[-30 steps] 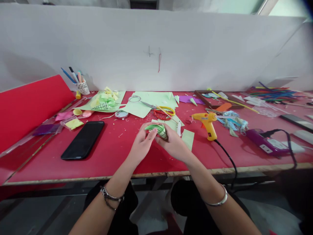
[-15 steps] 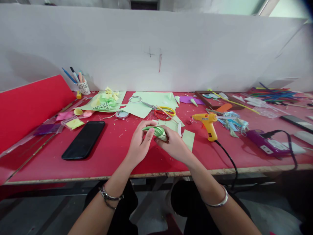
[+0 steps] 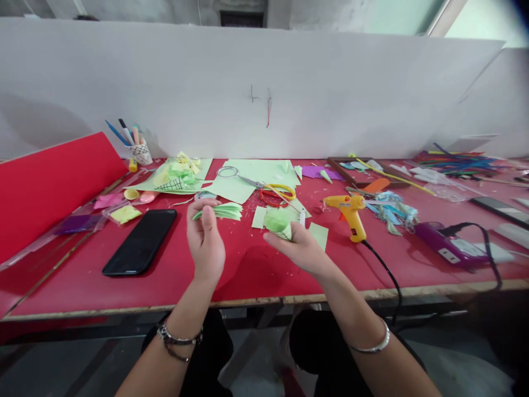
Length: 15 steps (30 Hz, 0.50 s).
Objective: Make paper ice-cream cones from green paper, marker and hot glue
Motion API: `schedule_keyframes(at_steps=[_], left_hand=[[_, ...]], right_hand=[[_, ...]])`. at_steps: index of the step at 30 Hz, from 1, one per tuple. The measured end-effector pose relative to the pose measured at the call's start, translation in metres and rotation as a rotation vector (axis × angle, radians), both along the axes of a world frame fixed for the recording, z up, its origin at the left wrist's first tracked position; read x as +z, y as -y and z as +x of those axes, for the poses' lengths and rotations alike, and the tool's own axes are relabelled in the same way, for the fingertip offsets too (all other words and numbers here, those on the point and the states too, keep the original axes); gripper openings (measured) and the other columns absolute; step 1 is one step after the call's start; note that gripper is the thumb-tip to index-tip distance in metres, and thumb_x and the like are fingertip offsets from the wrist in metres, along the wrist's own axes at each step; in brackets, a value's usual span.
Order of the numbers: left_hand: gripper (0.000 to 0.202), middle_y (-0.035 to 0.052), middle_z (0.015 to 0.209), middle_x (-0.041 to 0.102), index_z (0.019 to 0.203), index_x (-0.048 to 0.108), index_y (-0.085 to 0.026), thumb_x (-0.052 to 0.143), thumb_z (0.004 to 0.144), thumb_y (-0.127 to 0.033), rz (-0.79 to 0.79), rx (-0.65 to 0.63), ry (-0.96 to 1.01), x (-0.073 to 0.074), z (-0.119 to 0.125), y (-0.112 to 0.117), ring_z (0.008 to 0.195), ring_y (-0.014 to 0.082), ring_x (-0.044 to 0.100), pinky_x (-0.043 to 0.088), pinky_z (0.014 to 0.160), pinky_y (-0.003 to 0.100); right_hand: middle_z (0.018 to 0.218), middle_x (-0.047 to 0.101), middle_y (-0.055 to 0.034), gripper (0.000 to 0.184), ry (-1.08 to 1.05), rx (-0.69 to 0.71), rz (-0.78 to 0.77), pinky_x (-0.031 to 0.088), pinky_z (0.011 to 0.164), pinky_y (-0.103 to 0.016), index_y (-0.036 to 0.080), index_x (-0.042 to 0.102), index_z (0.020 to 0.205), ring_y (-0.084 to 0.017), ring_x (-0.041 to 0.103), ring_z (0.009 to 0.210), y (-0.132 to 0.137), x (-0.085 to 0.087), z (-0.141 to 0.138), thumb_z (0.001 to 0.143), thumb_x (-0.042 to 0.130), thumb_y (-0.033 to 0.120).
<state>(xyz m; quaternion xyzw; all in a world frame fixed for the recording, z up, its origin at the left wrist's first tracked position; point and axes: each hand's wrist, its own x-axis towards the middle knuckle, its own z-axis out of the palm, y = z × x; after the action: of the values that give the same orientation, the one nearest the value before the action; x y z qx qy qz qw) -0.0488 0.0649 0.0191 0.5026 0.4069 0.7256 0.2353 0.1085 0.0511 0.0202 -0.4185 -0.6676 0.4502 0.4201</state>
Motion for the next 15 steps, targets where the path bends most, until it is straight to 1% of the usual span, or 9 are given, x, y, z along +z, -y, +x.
schedule_keyframes(at_steps=[3, 5, 7, 8, 9, 10, 12, 13, 15], left_hand=[[0.018, 0.0055, 0.096, 0.048, 0.093, 0.052, -0.02, 0.043, 0.083, -0.032, -0.154, 0.009, -0.354, -0.008, -0.003, -0.005, 0.092, 0.0171, 0.048, 0.039, 0.085, 0.032], [0.027, 0.0089, 0.11, 0.043, 0.102, 0.051, -0.019, 0.05, 0.077, -0.029, -0.216, -0.028, -0.56, -0.014, -0.001, -0.008, 0.109, 0.0226, 0.04, 0.031, 0.095, 0.04], [0.035, 0.0108, 0.122, 0.037, 0.108, 0.051, -0.019, 0.053, 0.075, -0.03, -0.257, -0.065, -0.643, -0.017, 0.002, -0.008, 0.12, 0.0266, 0.03, 0.021, 0.101, 0.046], [0.035, 0.0105, 0.125, 0.037, 0.11, 0.051, -0.02, 0.051, 0.077, -0.032, -0.25, -0.108, -0.63, -0.016, 0.004, -0.007, 0.122, 0.0263, 0.028, 0.018, 0.102, 0.047], [0.034, 0.0098, 0.125, 0.039, 0.111, 0.05, -0.02, 0.046, 0.08, -0.035, -0.231, -0.192, -0.589, -0.014, 0.005, -0.004, 0.122, 0.0249, 0.028, 0.018, 0.103, 0.045], [0.035, 0.009, 0.123, 0.042, 0.112, 0.05, -0.021, 0.039, 0.083, -0.037, -0.204, -0.31, -0.523, -0.012, 0.006, -0.001, 0.121, 0.0231, 0.031, 0.02, 0.103, 0.043], [0.038, 0.0081, 0.115, 0.051, 0.113, 0.05, -0.021, 0.033, 0.085, -0.042, -0.182, -0.596, -0.374, -0.007, 0.008, 0.007, 0.114, 0.0212, 0.041, 0.03, 0.099, 0.038], [0.039, 0.008, 0.11, 0.054, 0.111, 0.052, -0.022, 0.035, 0.084, -0.044, -0.204, -0.72, -0.313, -0.005, 0.009, 0.01, 0.108, 0.0214, 0.047, 0.036, 0.094, 0.036], [0.037, 0.0077, 0.099, 0.059, 0.105, 0.056, -0.021, 0.049, 0.077, -0.044, -0.315, -0.874, -0.243, -0.004, 0.013, 0.017, 0.085, 0.0202, 0.057, 0.048, 0.074, 0.032]], right_hand=[[0.056, 0.029, 0.0064, 0.028, -0.257, 0.14, -0.186, 0.024, 0.046, -0.022, 0.019, 0.037, 0.062, -0.006, 0.027, 0.048, 0.004, 0.002, 0.001, 0.075, 0.054, 0.037], [0.055, 0.029, 0.007, 0.027, -0.352, 0.232, -0.248, 0.023, 0.045, -0.022, 0.019, 0.038, 0.062, -0.005, 0.025, 0.047, 0.007, 0.004, 0.001, 0.075, 0.055, 0.035], [0.054, 0.031, 0.0072, 0.025, -0.385, 0.285, -0.275, 0.022, 0.045, -0.021, 0.018, 0.04, 0.063, -0.005, 0.025, 0.046, 0.008, 0.004, 0.001, 0.076, 0.055, 0.033], [0.054, 0.032, 0.0072, 0.023, -0.391, 0.301, -0.286, 0.023, 0.044, -0.021, 0.018, 0.041, 0.064, -0.005, 0.026, 0.046, 0.008, 0.004, 0.001, 0.076, 0.055, 0.032], [0.054, 0.032, 0.0073, 0.021, -0.396, 0.312, -0.295, 0.023, 0.044, -0.021, 0.018, 0.042, 0.065, -0.005, 0.026, 0.046, 0.007, 0.003, 0.001, 0.076, 0.055, 0.031], [0.054, 0.033, 0.0074, 0.02, -0.402, 0.322, -0.302, 0.024, 0.044, -0.021, 0.018, 0.043, 0.066, -0.005, 0.027, 0.046, 0.007, 0.002, 0.001, 0.076, 0.055, 0.03], [0.052, 0.034, 0.0075, 0.019, -0.395, 0.344, -0.311, 0.026, 0.044, -0.021, 0.018, 0.044, 0.067, -0.005, 0.03, 0.045, 0.006, -0.001, 0.001, 0.077, 0.053, 0.031], [0.052, 0.035, 0.0073, 0.019, -0.372, 0.351, -0.31, 0.028, 0.045, -0.021, 0.018, 0.044, 0.066, -0.006, 0.032, 0.046, 0.005, -0.002, 0.001, 0.077, 0.052, 0.031], [0.052, 0.039, 0.0065, 0.021, -0.285, 0.353, -0.311, 0.031, 0.048, -0.022, 0.018, 0.046, 0.063, -0.006, 0.037, 0.047, 0.005, -0.005, 0.0, 0.077, 0.053, 0.032]])
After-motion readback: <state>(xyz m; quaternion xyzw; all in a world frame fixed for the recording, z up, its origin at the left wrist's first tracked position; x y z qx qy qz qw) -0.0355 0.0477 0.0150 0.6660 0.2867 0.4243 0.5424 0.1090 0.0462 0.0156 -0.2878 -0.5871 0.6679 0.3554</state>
